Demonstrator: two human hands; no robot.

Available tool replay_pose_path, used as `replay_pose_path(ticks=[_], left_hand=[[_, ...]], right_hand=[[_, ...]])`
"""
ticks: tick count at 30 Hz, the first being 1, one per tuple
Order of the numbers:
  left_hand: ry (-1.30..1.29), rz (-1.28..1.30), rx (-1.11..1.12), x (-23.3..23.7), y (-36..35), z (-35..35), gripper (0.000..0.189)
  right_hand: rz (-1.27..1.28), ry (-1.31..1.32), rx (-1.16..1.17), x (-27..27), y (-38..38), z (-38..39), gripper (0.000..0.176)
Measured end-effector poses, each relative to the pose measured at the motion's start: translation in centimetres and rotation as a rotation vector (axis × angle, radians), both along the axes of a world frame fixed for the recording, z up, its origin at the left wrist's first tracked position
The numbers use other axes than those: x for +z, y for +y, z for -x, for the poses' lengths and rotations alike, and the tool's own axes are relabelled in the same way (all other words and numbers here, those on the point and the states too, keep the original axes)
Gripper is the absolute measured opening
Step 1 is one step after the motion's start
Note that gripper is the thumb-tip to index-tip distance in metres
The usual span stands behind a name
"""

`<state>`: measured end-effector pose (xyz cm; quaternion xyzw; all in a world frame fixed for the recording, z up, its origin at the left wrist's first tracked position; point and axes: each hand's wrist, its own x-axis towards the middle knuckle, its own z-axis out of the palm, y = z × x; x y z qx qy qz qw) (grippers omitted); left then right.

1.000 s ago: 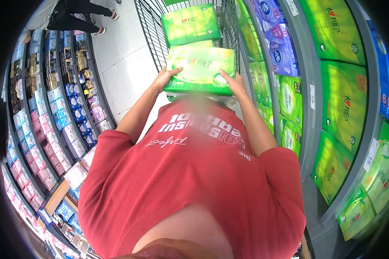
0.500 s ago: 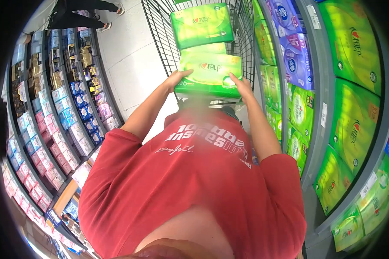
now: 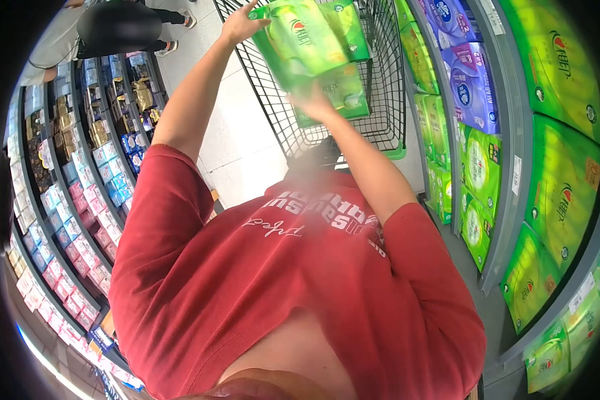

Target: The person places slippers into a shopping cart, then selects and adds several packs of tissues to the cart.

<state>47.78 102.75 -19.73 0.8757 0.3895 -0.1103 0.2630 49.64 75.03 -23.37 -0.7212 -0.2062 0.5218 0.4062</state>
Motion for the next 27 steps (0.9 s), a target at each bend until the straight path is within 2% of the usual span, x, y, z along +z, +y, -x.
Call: replay_pose_path(ticks=[1,2,4,5,6,7,9,10,11,12,13,14,18,19,20,21,22,23,24,25,26,27], left_hand=[[-0.123,-0.057,0.042,0.2,-0.9,0.1,0.074],[-0.246,-0.114,0.083,0.4,-2.2,0.1,0.072],[-0.237,0.13,0.217,-0.5,-5.9,1.1,0.056],[-0.271,0.283,0.21,-0.7,-8.2,2.2,0.048],[-0.359,0.392,0.23,-4.6,-9.9,4.0,0.042],[-0.245,0.411,0.167,-4.4,-13.0,5.5,0.041],[-0.271,0.569,0.043,-6.7,-17.9,9.4,0.036],[-0.392,0.74,0.24,-8.2,-21.1,11.2,0.033],[-0.436,0.843,0.402,-7.3,-23.9,12.0,0.032],[-0.331,0.912,0.498,-6.6,-25.7,12.7,0.033],[-0.277,0.887,0.353,-5.4,-27.1,13.3,0.036],[-0.15,0.669,0.263,-5.7,-28.5,13.5,0.035],[-0.1,0.715,0.236,-4.1,-27.8,13.1,0.034],[-0.196,0.709,0.255,-4.6,-26.8,12.5,0.032],[-0.282,0.672,0.221,-7.3,-25.3,11.9,0.031],[-0.296,0.492,0.149,-6.7,-24.5,9.8,0.03],[-0.342,0.463,0.077,-4.1,-24.0,7.1,0.03],[-0.433,0.485,0.063,-5.1,-22.7,5.0,0.03],[-0.467,0.511,0.025,-1.2,-23.4,1.8,0.031],[-0.48,0.484,-0.095,-0.5,-23.1,-1.2,0.032],[-0.536,0.507,-0.137,4.0,-25.3,-4.6,0.031],[-0.642,0.561,-0.215,7.0,-27.2,-7.5,0.03]], right_hand=[[-0.085,-0.11,0.176,-0.6,0.0,0.9,0.079],[-0.06,-0.146,0.296,-1.4,0.2,1.7,0.074],[-0.127,-0.089,0.292,-4.2,-1.4,3.0,0.069],[-0.191,-0.027,0.298,-5.3,-2.2,3.2,0.065],[-0.194,-0.032,0.294,-5.6,-3.5,3.0,0.065],[-0.163,0.012,0.289,-5.8,-5.4,2.4,0.062],[-0.045,0.015,0.229,-5.9,-9.4,1.0,0.057],[0.043,-0.024,0.174,-5.8,-11.5,0.1,0.056],[0.068,0.022,0.107,-5.2,-13.6,-0.9,0.054],[0.091,0.068,0.038,-4.5,-15.7,-2.2,0.051],[0.028,-0.006,0.014,-5.0,-18.2,-3.3,0.049],[0.038,0.027,-0.079,-5.4,-20.4,-4.4,0.047],[0.032,0.056,-0.369,0.0,-26.7,-7.8,0.041],[0.031,0.051,-0.477,0.8,-27.9,-8.3,0.039],[0.021,0.028,-0.545,1.6,-28.8,-8.7,0.036],[-0.034,0.025,-0.56,2.3,-29.6,-9.0,0.034],[-0.085,0.005,-0.591,3.1,-30.5,-9.4,0.033],[-0.139,0.002,-0.621,3.6,-31.3,-9.3,0.031],[-0.137,-0.043,-0.639,4.7,-31.9,-9.4,0.031],[-0.285,-0.362,-0.609,-5.1,-34.6,-10.1,0.031],[-0.351,-0.509,-0.691,1.7,-33.9,-10.0,0.033],[-0.311,-0.679,-0.562,6.7,-34.4,-10.2,0.036]])
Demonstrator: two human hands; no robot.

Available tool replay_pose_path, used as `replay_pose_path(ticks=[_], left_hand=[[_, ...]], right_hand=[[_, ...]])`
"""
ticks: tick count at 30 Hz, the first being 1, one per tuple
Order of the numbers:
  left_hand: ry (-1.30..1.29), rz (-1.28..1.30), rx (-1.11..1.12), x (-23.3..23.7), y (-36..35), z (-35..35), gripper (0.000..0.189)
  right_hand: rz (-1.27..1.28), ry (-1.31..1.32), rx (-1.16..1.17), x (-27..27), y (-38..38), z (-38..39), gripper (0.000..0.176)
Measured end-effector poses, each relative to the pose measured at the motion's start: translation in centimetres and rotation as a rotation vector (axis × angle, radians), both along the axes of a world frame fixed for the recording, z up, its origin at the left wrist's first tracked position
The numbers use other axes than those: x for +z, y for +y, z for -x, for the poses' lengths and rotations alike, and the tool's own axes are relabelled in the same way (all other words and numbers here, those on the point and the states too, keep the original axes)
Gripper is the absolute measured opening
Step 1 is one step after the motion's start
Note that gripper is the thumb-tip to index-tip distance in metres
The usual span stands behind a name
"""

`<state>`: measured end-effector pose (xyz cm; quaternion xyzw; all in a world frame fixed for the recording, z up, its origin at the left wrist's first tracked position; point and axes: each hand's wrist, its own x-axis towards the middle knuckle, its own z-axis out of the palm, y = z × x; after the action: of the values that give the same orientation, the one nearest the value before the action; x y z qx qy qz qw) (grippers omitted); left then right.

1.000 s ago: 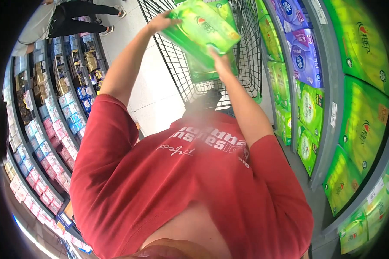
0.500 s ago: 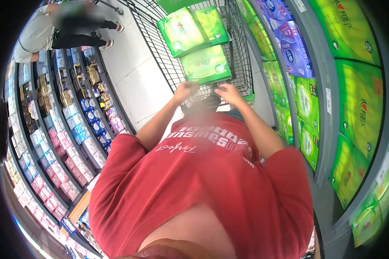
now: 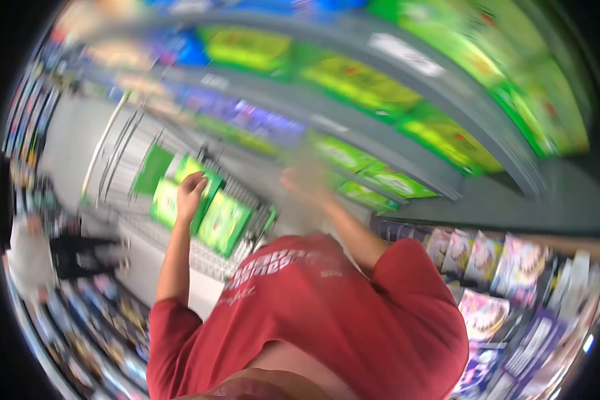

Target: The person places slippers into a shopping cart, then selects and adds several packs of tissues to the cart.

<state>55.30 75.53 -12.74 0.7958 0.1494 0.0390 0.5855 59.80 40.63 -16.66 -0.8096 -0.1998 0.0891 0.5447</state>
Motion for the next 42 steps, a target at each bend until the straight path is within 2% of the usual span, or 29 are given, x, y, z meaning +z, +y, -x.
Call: replay_pose_path(ticks=[1,2,5,7,10,12,14,15,16,18,20,21,22,23,24,26,28,32,34,35,36,37,38,40,42], left_hand=[[-0.055,-0.038,-0.06,2.0,-2.0,-3.0,0.031],[-0.08,0.032,-0.144,4.9,-4.3,-5.2,0.031],[-0.308,-0.148,-0.393,13.2,-12.1,-9.7,0.031],[-0.526,-0.278,-0.534,18.8,-17.3,-11.4,0.032],[-0.901,-0.388,-0.686,25.8,-23.4,-13.2,0.034],[-1.145,-0.458,-0.639,29.3,-27.0,-14.7,0.035],[-1.291,-0.41,-0.514,31.2,-29.9,-17.6,0.042],[-1.318,-0.416,-0.414,31.9,-31.0,-19.2,0.046],[-1.342,-0.422,-0.313,32.4,-32.0,-20.9,0.051],[-1.275,-0.423,-0.229,33.1,-33.4,-23.9,0.057],[-0.99,-0.188,-0.251,33.3,-34.1,-26.4,0.05],[-0.996,-0.195,-0.239,33.8,-34.3,-26.4,0.05],[-0.829,-0.068,-0.352,34.2,-34.5,-26.5,0.049],[-0.66,0.061,-0.459,34.6,-34.7,-26.6,0.047],[-0.665,0.06,-0.447,34.5,-34.8,-27.3,0.047],[-0.584,0.202,-0.452,33.4,-34.9,-29.1,0.044],[-0.632,0.098,-0.401,32.7,-35.1,-29.6,0.045],[-0.703,0.141,-0.381,31.1,-34.7,-30.0,0.042],[-0.777,0.08,-0.336,31.1,-34.5,-28.3,0.043],[-0.812,0.003,-0.312,31.1,-34.1,-27.1,0.043],[-0.844,-0.076,-0.29,31.6,-33.7,-25.2,0.044],[-0.871,-0.031,-0.305,32.3,-33.3,-23.0,0.046],[-0.872,-0.036,-0.329,32.5,-33.0,-21.4,0.043],[-1.008,0.005,-0.36,32.3,-32.3,-19.5,0.049],[-1.143,0.306,-0.472,32.6,-31.7,-16.5,0.055]], right_hand=[[-0.087,0.132,-0.05,2.3,-0.8,-1.0,0.037],[-0.096,0.092,-0.111,5.3,-2.2,-1.7,0.037],[-0.044,0.095,-0.096,15.2,-5.2,-2.1,0.034],[-0.254,-0.031,-0.153,21.5,-8.2,-1.7,0.032],[-0.2,-0.418,-0.308,28.8,-12.5,-2.1,0.03],[-0.361,-0.567,-0.469,32.0,-15.1,-3.2,0.028],[-0.337,-0.747,-0.685,34.3,-18.1,-5.2,0.037],[-0.312,-0.824,-0.779,34.7,-19.7,-6.7,0.044],[-0.315,-0.831,-0.778,35.1,-21.0,-8.0,0.044],[-0.081,-0.942,-1.02,35.5,-22.9,-10.3,0.051],[-0.057,-0.919,-1.043,34.9,-24.1,-12.3,0.054],[-0.022,-0.887,-1.072,35.1,-23.8,-12.6,0.058],[-0.031,-0.891,-1.062,35.3,-23.5,-12.7,0.058],[-0.011,-0.731,-1.044,35.5,-23.3,-12.6,0.059],[0.013,-0.571,-1.022,35.8,-23.1,-12.6,0.06],[0.008,-0.533,-1.024,35.3,-23.1,-13.2,0.061],[0.01,-0.501,-1.018,35.3,-23.0,-13.5,0.062],[-0.131,-0.56,-0.893,34.6,-23.7,-13.6,0.064],[-0.124,-0.55,-0.94,34.3,-24.0,-13.1,0.05],[-0.123,-0.545,-0.922,34.2,-23.7,-12.5,0.05],[-0.229,-0.611,-0.855,34.4,-23.3,-11.5,0.048],[-0.335,-0.671,-0.786,34.6,-22.9,-10.4,0.046],[-0.411,-0.73,-0.782,34.8,-22.2,-9.5,0.043],[-0.529,-0.839,-0.831,36.0,-20.0,-7.1,0.034],[-0.541,-0.956,-0.792,36.1,-20.1,-6.2,0.027]])
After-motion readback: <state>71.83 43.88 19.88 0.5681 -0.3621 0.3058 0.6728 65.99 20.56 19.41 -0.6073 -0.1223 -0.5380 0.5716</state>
